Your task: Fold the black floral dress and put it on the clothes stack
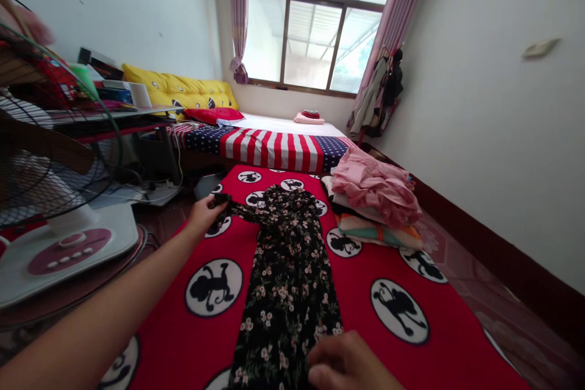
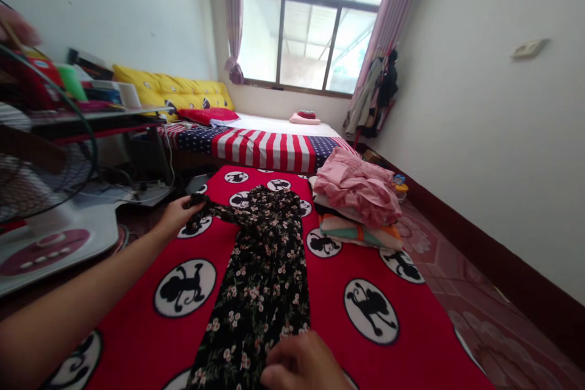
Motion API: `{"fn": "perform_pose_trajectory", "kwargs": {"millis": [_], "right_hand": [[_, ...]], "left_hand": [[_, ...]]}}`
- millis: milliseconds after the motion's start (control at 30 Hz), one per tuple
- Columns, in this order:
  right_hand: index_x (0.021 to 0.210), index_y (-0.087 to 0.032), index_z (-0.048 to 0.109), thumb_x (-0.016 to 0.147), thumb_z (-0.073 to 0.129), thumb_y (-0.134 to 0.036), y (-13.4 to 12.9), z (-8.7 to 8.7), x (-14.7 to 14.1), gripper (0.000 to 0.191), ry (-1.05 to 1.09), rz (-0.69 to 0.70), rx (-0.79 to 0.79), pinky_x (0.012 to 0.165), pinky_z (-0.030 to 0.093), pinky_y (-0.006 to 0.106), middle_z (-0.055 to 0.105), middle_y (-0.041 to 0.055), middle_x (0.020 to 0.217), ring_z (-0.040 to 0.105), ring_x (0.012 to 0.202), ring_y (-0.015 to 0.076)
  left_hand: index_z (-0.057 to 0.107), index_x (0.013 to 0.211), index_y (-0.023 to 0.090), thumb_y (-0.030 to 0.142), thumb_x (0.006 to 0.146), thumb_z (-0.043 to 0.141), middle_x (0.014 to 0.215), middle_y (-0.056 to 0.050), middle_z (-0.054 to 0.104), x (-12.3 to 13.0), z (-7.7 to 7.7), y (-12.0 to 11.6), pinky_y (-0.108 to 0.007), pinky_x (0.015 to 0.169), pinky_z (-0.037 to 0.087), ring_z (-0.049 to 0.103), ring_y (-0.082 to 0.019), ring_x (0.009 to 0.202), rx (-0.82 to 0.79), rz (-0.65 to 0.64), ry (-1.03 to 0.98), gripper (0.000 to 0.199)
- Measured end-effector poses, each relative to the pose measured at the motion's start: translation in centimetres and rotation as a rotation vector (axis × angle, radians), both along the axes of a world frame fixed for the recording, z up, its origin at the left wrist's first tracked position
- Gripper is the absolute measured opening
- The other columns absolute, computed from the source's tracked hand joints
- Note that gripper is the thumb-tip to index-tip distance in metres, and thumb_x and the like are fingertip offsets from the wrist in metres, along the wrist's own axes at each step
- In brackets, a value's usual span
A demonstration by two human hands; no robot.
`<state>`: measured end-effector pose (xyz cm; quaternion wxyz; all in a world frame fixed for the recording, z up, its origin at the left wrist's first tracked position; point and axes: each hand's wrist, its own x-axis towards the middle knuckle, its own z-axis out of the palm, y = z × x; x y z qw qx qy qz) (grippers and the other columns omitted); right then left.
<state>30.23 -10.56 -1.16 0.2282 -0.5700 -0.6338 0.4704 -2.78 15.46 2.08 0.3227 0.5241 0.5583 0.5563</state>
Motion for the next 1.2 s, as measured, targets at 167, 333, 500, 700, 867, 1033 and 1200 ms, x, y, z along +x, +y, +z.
{"fn": "perform_pose_trajectory", "kwargs": {"millis": [167, 333, 500, 700, 867, 1033, 1200], "right_hand": [[0.085, -0.016, 0.068, 0.077, 0.058, -0.033, 10.7, 2.7, 1.5, 0.021, 0.011, -0.224, 0.299, 0.053, 0.045, 0.023, 0.068, 0.0027, 0.07, 0.062, 0.055, 0.0143], [0.099, -0.015, 0.065, 0.078, 0.052, -0.023, 23.5, 1.5, 2.3, 0.026, -0.161, -0.461, 0.429, 0.053, 0.047, 0.024, 0.069, 0.003, 0.075, 0.065, 0.057, 0.0153], [0.116, -0.02, 0.063, 0.076, 0.055, -0.015, 30.7, 0.8, 2.2, 0.042, -0.347, -0.523, 0.488, 0.065, 0.047, 0.024, 0.07, 0.0016, 0.075, 0.066, 0.068, 0.0159], [0.085, -0.022, 0.075, 0.073, 0.065, -0.025, 35.2, 0.4, 2.4, 0.016, -0.518, -0.487, 0.499, 0.072, 0.045, 0.026, 0.073, 0.0052, 0.083, 0.066, 0.084, 0.0212], [0.077, -0.019, 0.073, 0.076, 0.061, -0.027, 38.2, 0.1, 1.8, 0.015, -0.528, -0.547, 0.486, 0.076, 0.045, 0.027, 0.073, 0.0092, 0.088, 0.066, 0.088, 0.0234], [0.087, -0.017, 0.07, 0.072, 0.061, -0.017, 39.3, -1.4, 0.3, 0.018, -0.409, -0.551, 0.47, 0.083, 0.046, 0.031, 0.072, 0.0094, 0.088, 0.065, 0.093, 0.0242], [0.117, -0.013, 0.058, 0.073, 0.063, -0.017, 38.2, -1.0, -0.1, 0.045, -0.161, -0.473, 0.467, 0.083, 0.051, 0.03, 0.069, 0.0115, 0.109, 0.066, 0.095, 0.0201]], "left_hand": [[0.066, 0.107, 0.02, 0.026, 0.074, 0.061, 0.119, -0.01, 0.062, 2.4, -2.7, -2.3, -0.045, 0.103, 0.041, 0.054, -0.03, 0.118, 0.227, 0.125, 0.529, 0.033], [0.059, 0.123, 0.026, 0.033, 0.09, 0.051, 0.138, -0.007, 0.051, 12.3, -3.2, -7.3, -0.048, 0.113, 0.03, 0.042, -0.025, 0.132, 0.336, -0.283, 0.625, 0.034], [0.058, 0.125, 0.034, 0.044, 0.083, 0.062, 0.15, -0.005, 0.039, 18.2, -5.1, -10.4, -0.061, 0.115, 0.013, 0.023, -0.031, 0.143, 0.256, -0.545, 0.706, 0.043], [0.055, 0.127, 0.039, 0.05, 0.078, 0.066, 0.154, -0.002, 0.032, 18.2, -7.1, -10.6, -0.062, 0.115, 0.008, 0.018, -0.031, 0.144, 0.183, -0.62, 0.697, 0.051], [0.052, 0.13, 0.041, 0.055, 0.078, 0.063, 0.156, 0.001, 0.026, 18.2, -7.3, -10.5, -0.062, 0.115, 0.005, 0.015, -0.031, 0.145, 0.153, -0.646, 0.7, 0.055], [0.049, 0.133, 0.043, 0.057, 0.078, 0.061, 0.157, 0.0, 0.023, 18.3, -7.8, -10.2, -0.064, 0.115, 0.005, 0.015, -0.032, 0.145, 0.145, -0.674, 0.697, 0.059], [0.047, 0.136, 0.042, 0.05, 0.073, 0.069, 0.156, -0.003, 0.024, 18.2, -7.5, -10.1, -0.064, 0.115, 0.01, 0.021, -0.034, 0.143, 0.181, -0.645, 0.694, 0.067]]}}
